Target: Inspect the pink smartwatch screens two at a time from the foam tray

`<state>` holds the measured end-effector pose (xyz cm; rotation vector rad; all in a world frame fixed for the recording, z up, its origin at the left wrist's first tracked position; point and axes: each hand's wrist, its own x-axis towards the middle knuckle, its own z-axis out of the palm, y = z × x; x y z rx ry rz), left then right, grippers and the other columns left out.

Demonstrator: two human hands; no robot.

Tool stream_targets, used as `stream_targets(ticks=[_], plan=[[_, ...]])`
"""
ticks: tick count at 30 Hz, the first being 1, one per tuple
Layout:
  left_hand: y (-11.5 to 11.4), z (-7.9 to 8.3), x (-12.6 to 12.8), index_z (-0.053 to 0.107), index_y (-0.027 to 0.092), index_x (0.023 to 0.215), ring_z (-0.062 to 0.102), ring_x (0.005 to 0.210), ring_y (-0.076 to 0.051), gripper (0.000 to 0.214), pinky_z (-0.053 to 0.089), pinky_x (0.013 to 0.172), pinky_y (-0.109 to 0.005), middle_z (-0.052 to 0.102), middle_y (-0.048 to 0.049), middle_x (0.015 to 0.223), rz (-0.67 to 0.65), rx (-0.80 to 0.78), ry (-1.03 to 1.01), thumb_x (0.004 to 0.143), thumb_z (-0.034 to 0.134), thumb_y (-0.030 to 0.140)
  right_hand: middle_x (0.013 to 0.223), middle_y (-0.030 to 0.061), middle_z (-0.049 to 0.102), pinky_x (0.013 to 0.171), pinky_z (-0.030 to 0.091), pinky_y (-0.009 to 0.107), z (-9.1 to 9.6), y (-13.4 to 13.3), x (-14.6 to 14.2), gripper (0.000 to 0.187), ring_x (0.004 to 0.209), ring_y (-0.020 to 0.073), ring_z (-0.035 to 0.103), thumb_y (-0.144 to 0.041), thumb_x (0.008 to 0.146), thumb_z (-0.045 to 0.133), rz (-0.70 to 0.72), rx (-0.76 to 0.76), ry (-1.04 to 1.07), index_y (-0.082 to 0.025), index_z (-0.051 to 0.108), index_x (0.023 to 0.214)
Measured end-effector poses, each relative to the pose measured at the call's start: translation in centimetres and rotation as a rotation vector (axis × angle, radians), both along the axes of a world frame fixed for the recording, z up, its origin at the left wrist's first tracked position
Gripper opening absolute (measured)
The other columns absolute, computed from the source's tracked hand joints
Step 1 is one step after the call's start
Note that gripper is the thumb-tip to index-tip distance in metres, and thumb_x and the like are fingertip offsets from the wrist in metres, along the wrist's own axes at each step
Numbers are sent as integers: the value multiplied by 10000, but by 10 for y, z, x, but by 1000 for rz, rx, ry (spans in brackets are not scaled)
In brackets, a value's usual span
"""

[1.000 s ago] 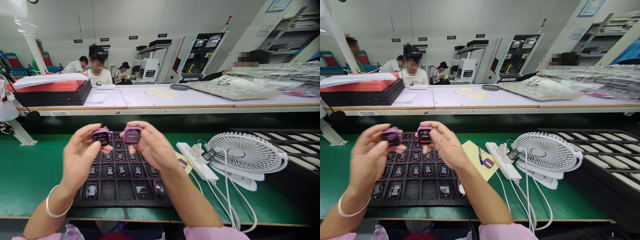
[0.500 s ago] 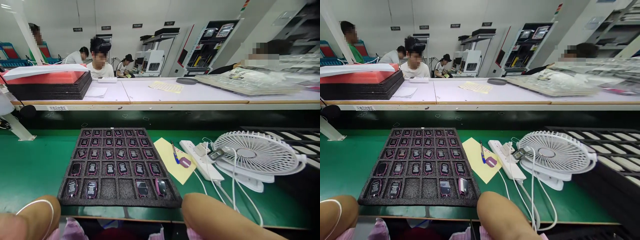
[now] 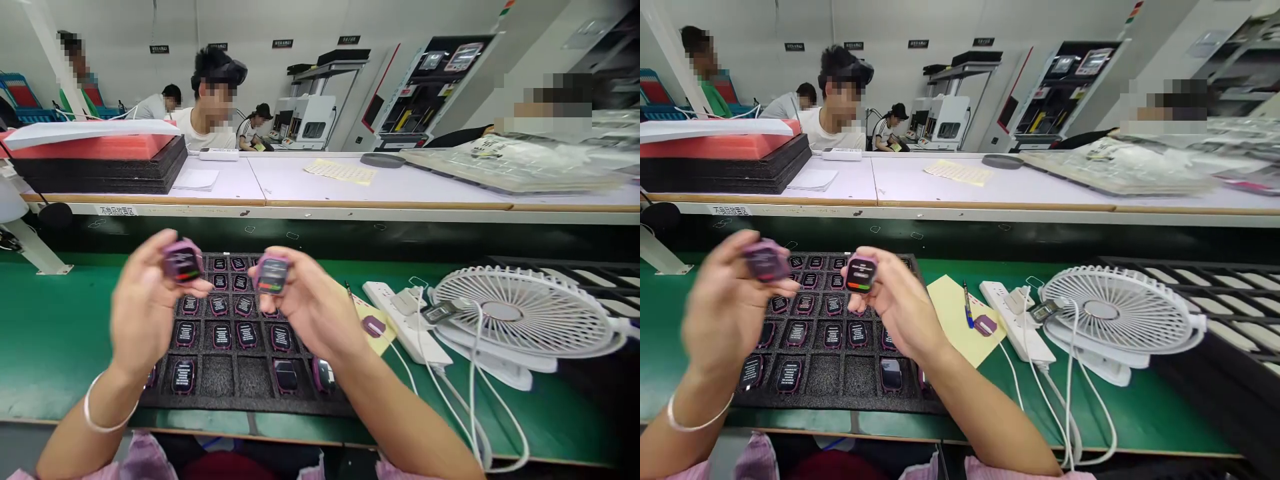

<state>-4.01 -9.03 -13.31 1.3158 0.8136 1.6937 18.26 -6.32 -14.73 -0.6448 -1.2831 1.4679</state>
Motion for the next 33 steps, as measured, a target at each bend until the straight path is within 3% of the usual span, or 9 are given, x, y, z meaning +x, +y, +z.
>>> stream_targets(ticks=[2,4,9,21,27,33], plan=[[18,-17,14,627,211,1243,723,692,-186,389,613,621,-335,730,-64,981,-90,-166,-65,894,626,380,984,64,718,621,543,329,-18,19,-9,343,637,157,642,-418,873,707,100,-173,73,-230,621,1147],[27,-35,24,606,168,1261,722,641,-166,452,602,622,-305,721,-43,914,-148,-325,-60,839,660,320,953,41,721,618,521,284,-37,30,-13,408,614,124,638,-301,795,774,143,-272,84,-213,615,1160],[31,-65,32,586,186,1268,701,635,-112,525,570,630,-255,700,-40,1033,-115,-390,50,752,682,190,936,9,706,613,509,266,-67,31,-12,481,627,116,653,-157,761,732,121,-233,49,-228,589,1215],[29,-74,31,570,196,1180,671,623,-82,492,559,604,-216,683,-21,1011,-128,-370,84,726,758,181,898,1,679,613,516,278,-73,28,-12,482,663,128,659,-170,782,726,158,-140,28,-219,573,1236],[26,-72,31,577,193,1204,718,653,-118,468,608,661,-275,684,-65,1122,-157,-358,80,759,722,189,896,-3,674,620,509,284,-73,27,-12,443,661,131,648,-116,746,665,148,-145,32,-223,592,1170],[25,-74,30,603,178,1169,726,632,-130,393,624,633,-280,684,-84,1135,-158,-353,110,798,716,241,912,-3,676,586,497,256,-74,27,-12,328,606,105,642,-189,809,705,121,-178,21,-217,605,1120]])
